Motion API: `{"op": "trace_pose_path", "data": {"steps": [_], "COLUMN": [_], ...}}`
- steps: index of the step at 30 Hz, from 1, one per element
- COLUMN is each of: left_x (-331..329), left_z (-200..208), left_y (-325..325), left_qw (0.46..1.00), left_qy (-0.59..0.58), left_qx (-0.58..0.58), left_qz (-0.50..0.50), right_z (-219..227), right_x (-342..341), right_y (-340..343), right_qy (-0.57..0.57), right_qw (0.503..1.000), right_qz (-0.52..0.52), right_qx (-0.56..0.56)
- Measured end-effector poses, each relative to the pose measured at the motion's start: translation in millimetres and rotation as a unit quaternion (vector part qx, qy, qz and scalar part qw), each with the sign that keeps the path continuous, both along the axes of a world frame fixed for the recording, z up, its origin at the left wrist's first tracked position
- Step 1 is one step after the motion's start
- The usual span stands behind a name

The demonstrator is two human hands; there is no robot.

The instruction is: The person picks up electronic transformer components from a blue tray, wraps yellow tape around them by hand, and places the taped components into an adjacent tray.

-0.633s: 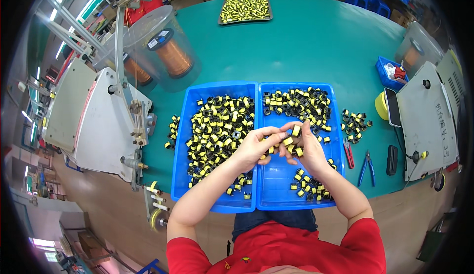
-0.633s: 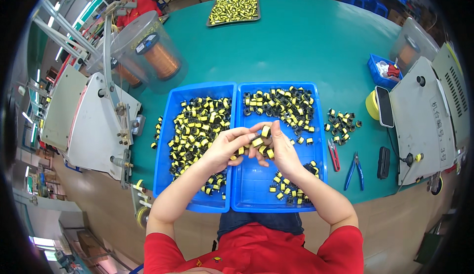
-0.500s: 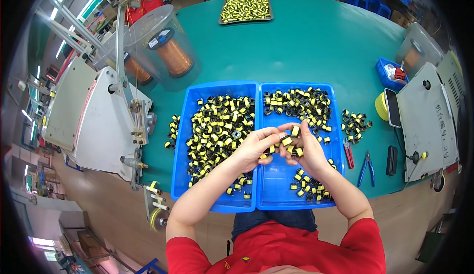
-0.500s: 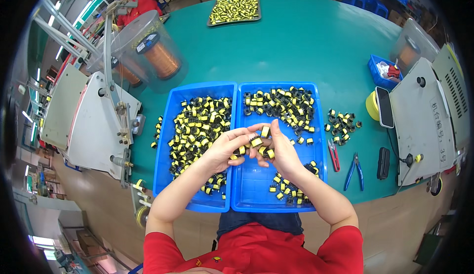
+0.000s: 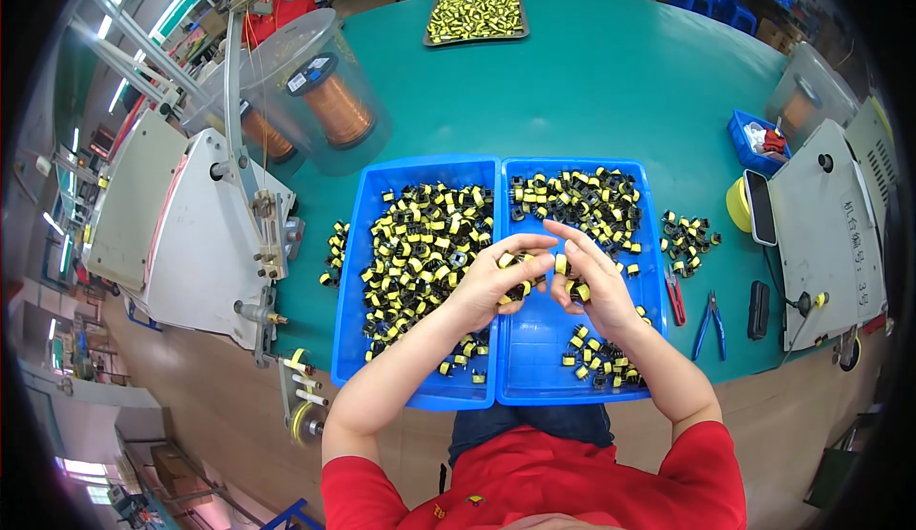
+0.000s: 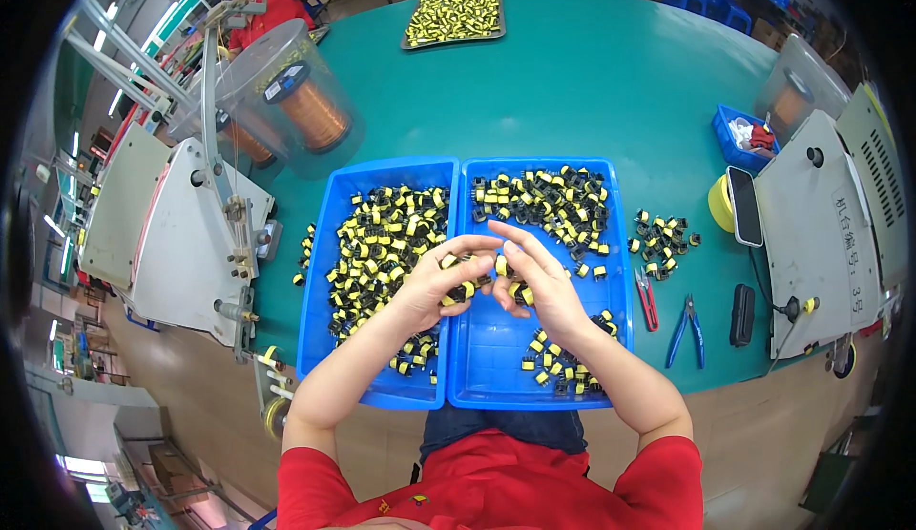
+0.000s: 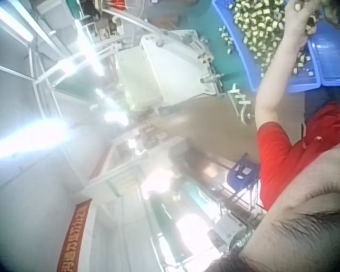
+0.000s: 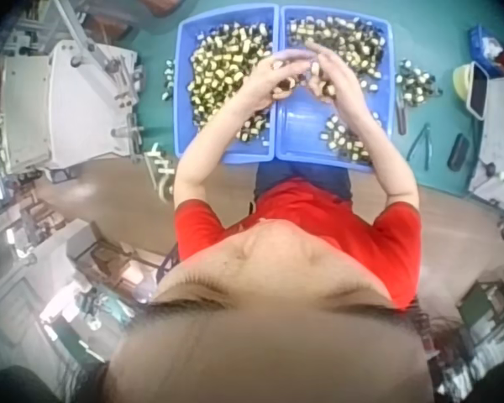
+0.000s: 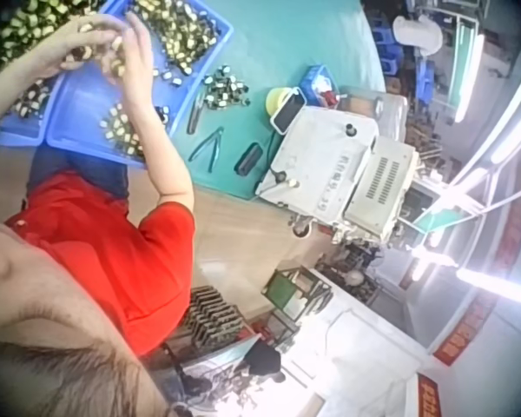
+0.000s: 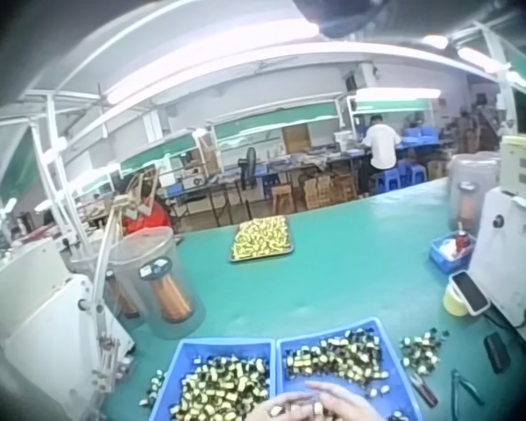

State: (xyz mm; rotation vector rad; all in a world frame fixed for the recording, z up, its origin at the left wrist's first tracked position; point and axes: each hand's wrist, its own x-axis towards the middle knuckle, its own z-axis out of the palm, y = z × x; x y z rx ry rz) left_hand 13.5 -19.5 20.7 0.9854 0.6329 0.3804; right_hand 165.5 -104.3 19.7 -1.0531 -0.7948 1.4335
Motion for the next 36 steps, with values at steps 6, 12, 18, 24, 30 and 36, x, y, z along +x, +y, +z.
{"op": "trace_pose_path", "data": {"steps": [6,12,18,24,30,36], "left_x": [1.7,-7.2,-21.1,-53.2,-63.4,-72.4], "left_z": [-4.9,-10.7,22.4,47.6,56.6,45.3], "left_y": [4.9,20.8,32.5,47.6,54.0,56.9], "left_qw": [1.0,0.981,0.971,0.849,0.84,0.844], "left_qy": [0.016,-0.081,0.158,0.257,0.318,0.249], "left_qx": [0.006,-0.174,0.116,0.323,0.242,0.262], "left_qz": [-0.011,-0.005,-0.14,-0.328,-0.368,-0.398], "right_z": [-7.7,-30.9,-22.5,-20.2,-20.1,-16.8], "right_x": [11.3,13.1,18.2,16.0,12.1,6.0], "right_y": [0.0,9.6,7.6,5.3,4.4,3.1], "right_qy": [0.154,0.322,0.321,0.189,0.151,0.104], "right_qw": [0.985,0.934,0.926,0.966,0.97,0.982], "right_qz": [0.06,-0.013,-0.021,0.047,0.095,0.078], "right_qx": [-0.052,-0.152,-0.198,-0.168,-0.163,-0.139]}}
